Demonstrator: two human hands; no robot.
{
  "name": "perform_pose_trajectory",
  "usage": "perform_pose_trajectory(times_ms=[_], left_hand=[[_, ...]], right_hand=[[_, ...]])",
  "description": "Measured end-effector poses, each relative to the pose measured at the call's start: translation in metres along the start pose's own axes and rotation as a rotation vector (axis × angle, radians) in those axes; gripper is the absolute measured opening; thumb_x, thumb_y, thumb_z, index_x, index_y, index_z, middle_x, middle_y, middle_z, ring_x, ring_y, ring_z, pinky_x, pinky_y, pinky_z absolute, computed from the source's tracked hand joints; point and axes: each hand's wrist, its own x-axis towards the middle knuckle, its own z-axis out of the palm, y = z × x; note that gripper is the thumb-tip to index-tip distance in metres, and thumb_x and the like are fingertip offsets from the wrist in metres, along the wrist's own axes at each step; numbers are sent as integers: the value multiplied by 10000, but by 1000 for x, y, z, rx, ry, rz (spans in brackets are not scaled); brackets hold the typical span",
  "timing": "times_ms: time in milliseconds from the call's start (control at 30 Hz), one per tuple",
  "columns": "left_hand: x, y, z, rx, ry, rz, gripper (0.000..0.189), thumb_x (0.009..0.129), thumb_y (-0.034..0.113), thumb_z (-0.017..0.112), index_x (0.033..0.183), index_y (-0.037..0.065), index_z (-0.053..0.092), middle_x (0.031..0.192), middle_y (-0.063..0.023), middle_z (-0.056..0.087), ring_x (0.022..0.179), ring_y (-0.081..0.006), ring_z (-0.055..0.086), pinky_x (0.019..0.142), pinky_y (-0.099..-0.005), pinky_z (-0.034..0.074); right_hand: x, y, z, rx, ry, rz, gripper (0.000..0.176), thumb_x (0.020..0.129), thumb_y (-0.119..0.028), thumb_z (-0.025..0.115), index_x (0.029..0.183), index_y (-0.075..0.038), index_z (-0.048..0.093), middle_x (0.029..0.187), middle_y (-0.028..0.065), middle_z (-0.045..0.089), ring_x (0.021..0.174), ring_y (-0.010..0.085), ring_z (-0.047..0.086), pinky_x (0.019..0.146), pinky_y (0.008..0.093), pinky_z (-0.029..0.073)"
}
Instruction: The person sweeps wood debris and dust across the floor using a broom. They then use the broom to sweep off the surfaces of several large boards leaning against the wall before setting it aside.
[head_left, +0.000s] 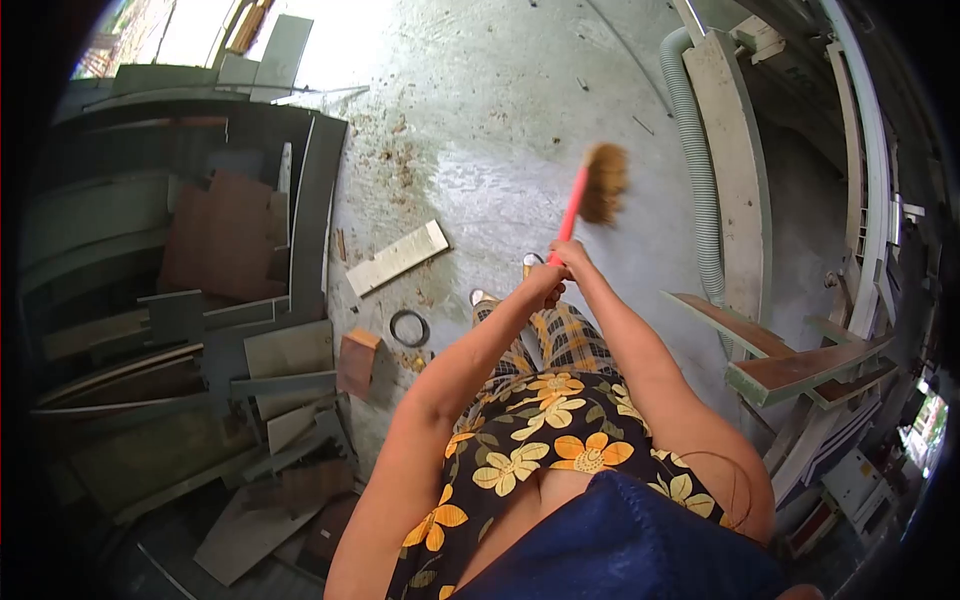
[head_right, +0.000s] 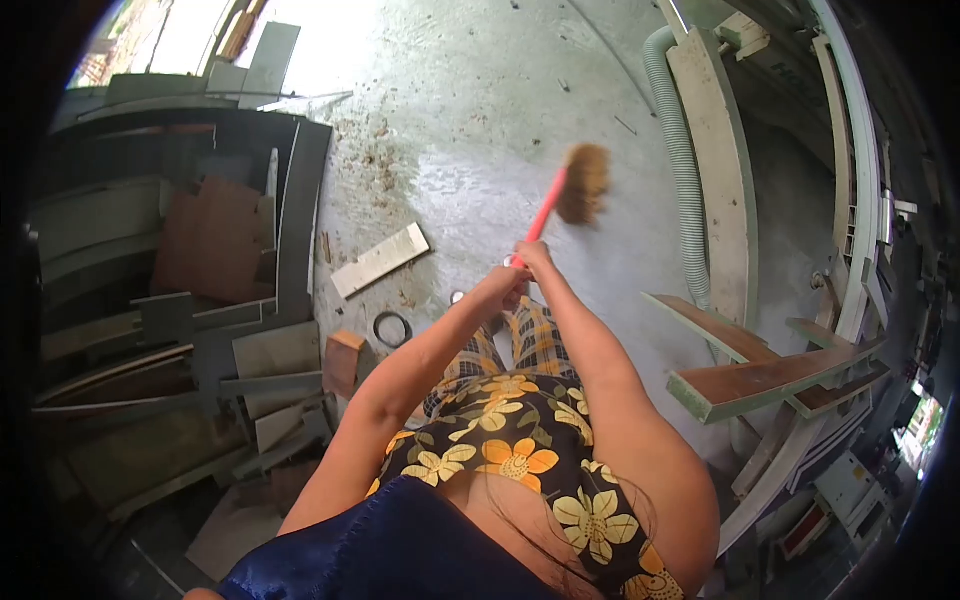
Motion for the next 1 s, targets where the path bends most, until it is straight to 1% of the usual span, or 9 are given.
perform_pose_trajectory(times_ms=[133,167,267,433,567,700,800,867,1000], left_hand=[[-4,2,-11,-169,146,147,118,771,179,528,736,71,498,505,-11,415,345,-109,360,309,-267,272],[-6,6,-9,-140,167,325,140,770,188,528,715,77,461,509,-24,428,339,-124,401,296,-274,300],[-26,19,2,-86,269,386,157,760,198,543,735,70,456,516,-23,440,340,-135,427,299,-269,328],[-35,37,-25,71,136,372,131,746,159,560,765,64,472,516,8,442,361,-114,428,317,-266,344],[-37,84,-45,423,83,348,128,731,124,583,778,68,478,527,9,461,371,-99,422,329,-258,342],[-28,120,-51,571,-65,204,151,733,151,587,801,57,491,546,9,467,371,-109,425,323,-269,329],[-15,153,-50,793,-221,-37,169,746,200,588,796,49,531,602,10,479,426,-81,411,366,-233,320],[-1,164,-41,980,-248,-44,200,751,233,592,757,42,532,581,0,469,411,-94,404,357,-249,313],[33,180,-17,1264,-338,-13,247,756,265,582,667,37,545,545,-21,476,418,-118,438,362,-265,347]], right_hand=[[-14,-41,43,53,-277,-201,260,693,-79,538,918,47,502,604,94,550,477,162,546,423,295,451],[-17,-52,45,78,-320,-270,259,695,-75,541,925,36,500,606,85,547,469,152,537,418,285,446],[-64,-85,40,194,-437,-368,236,707,-71,549,919,16,493,600,62,529,449,129,509,407,262,429],[-68,-100,54,259,-235,-421,182,716,-31,548,877,-12,463,625,55,523,470,128,530,426,266,455],[-73,-128,62,811,-93,-242,199,744,-44,541,903,-55,422,630,60,520,465,133,507,429,282,466],[-39,-124,54,821,156,-335,244,695,-63,566,873,-22,404,593,77,515,447,170,530,369,306,444],[-30,-122,48,826,458,-219,196,723,-33,531,853,-58,386,582,60,486,405,140,468,337,282,415],[10,-97,50,956,655,-194,202,719,-22,516,848,-44,362,564,70,454,389,149,453,326,303,419],[0,-104,19,1192,731,70,152,717,-30,476,832,13,387,495,74,440,357,183,454,307,314,377]])
